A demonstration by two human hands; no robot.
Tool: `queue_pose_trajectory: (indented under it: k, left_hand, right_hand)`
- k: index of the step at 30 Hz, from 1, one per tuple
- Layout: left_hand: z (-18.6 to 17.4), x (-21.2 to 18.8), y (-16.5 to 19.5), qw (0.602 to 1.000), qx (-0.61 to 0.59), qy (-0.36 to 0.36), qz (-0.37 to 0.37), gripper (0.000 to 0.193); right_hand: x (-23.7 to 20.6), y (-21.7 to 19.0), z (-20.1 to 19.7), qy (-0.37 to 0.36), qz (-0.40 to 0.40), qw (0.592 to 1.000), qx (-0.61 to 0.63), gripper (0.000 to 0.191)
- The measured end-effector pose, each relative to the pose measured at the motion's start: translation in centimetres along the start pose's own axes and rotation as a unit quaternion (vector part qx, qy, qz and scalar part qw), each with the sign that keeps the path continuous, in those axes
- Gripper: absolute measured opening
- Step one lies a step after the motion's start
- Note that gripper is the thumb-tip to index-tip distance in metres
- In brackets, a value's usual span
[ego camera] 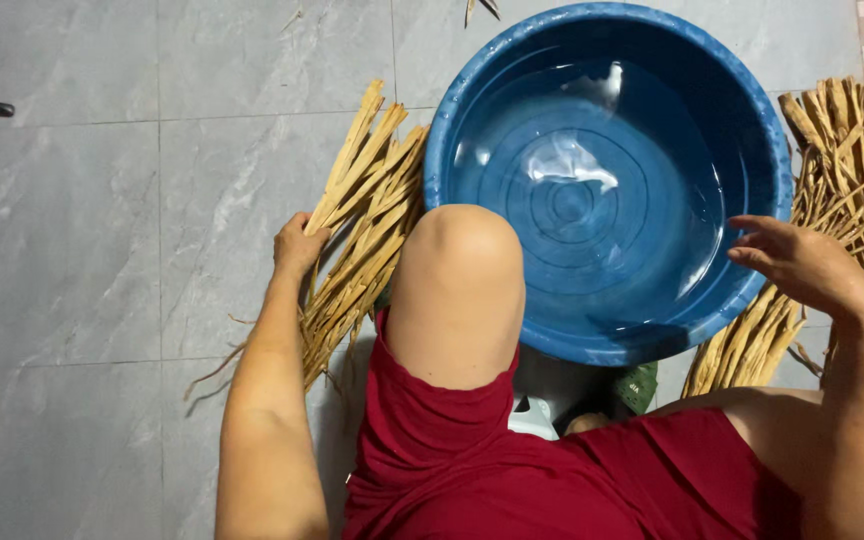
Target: The person repeatedly picks up small bundles of dried sticks, submerges them in a blue basin of water, and rubs them by hand. The sticks are then placed on the floor beside the basin. This cycle continues throughout the clip.
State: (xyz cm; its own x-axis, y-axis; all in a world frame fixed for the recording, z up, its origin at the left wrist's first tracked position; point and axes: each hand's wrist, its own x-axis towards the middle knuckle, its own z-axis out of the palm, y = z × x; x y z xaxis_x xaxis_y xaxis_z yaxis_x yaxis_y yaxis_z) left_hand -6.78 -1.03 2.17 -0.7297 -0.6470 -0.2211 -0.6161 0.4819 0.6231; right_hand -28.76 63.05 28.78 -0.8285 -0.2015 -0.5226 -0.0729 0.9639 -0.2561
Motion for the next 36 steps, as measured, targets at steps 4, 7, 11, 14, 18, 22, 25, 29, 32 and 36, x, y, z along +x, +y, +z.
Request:
queue_pose_trajectory:
  k: [4,7,11,14,18,22,25,29,32,36]
  left_hand:
    - [-0.7,-0.8,1.6,0.974,-0.12,0.087,0.172,0.04]
    - [-1.5,-1.5,3.3,0.947,-0.317,-0.059,0.012,0.047]
    - [-2.9,-2.5,5.7,0.951,-0.3,-0.077,0.0,0.04]
    - [-3.7,-2.8,6.9,0.968,-0.244,-0.054,0.019,0.036]
    - [-4.2,-2.4,7.2,0.971,-0.224,-0.038,0.077,0.034]
    - [-4.7,-1.8,7.6,0.991,-0.12,-0.001,0.054,0.033]
    - [-5.8,-1.8,8.8,0.936,-0.345,-0.068,0.01,0.029]
    - [-8.7,-2.9,13.9,0.95,-0.312,-0.007,0.033,0.028]
    - [-11.7,-4.0,20.4,0.964,-0.247,0.024,0.094,0.031]
    - [-13.8,-6.5,30.5,0.972,-0.107,0.013,0.211,0.041]
  right_hand:
    - [-0.4,-0.1,-0.3,0.005,-0.004,1.0,0.013,0.058]
    - [-1.1,-0.1,-0.7,0.01,0.01,1.0,0.017,0.057]
    - [-1.9,0.0,-1.2,0.018,-0.018,0.999,0.04,0.057]
    - [-2.3,0.3,-1.5,0.02,-0.048,0.997,0.058,0.058]
    - [-2.9,0.3,-2.0,0.021,-0.042,0.998,0.046,0.059]
    - [-3.6,-0.2,-2.4,0.006,-0.035,0.996,0.078,0.059]
    - [-3.7,-0.5,-2.6,0.003,-0.036,0.995,0.09,0.06]
    - [-3.2,-0.1,-2.9,-0.011,-0.052,0.993,0.106,0.06]
    - [-2.3,0.3,-3.0,-0.019,-0.052,0.993,0.106,0.06]
    - [-1.1,0.1,-2.9,0.023,-0.086,0.989,0.117,0.063]
